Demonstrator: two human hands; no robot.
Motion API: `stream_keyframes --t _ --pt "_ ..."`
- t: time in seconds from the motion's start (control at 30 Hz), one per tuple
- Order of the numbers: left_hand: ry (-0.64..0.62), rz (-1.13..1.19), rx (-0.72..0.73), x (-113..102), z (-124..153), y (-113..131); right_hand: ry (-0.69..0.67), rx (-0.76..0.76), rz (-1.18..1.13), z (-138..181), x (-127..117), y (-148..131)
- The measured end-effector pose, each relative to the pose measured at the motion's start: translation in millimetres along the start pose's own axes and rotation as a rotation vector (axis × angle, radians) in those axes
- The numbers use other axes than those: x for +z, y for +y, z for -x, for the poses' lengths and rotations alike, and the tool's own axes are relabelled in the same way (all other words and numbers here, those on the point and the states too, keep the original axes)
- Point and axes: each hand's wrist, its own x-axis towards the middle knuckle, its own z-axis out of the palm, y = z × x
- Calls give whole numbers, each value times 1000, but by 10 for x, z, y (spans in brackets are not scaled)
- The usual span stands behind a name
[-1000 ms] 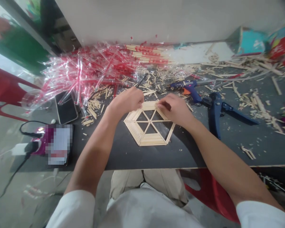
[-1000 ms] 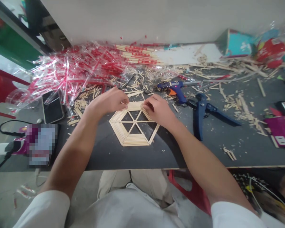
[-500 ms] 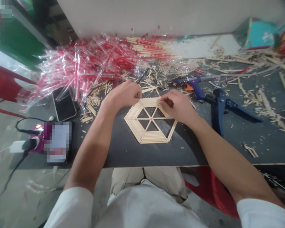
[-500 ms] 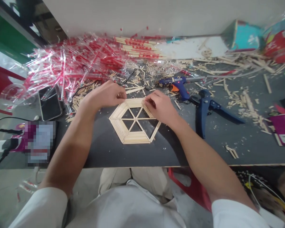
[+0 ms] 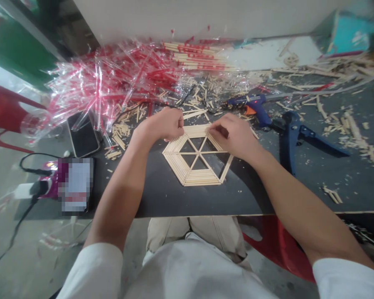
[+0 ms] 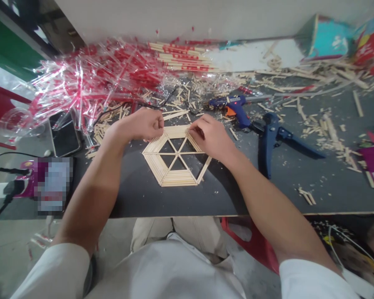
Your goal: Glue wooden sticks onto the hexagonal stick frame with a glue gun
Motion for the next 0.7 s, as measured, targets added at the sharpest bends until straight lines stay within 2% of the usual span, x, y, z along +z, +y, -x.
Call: stream_keyframes --t 0.3,0.4,0.57,0.7 --pt "-119 29 -38 -84 28 -6 4 -4 4 -4 6 10" --pt "-78 13 -51 -100 30 -43 3 -14 6 -6 6 4" --pt "98 -75 15 -173 68 -165 94 26 59 -12 5 42" --pt "94 -81 29 -185 77 -202 118 47 30 -14 11 95"
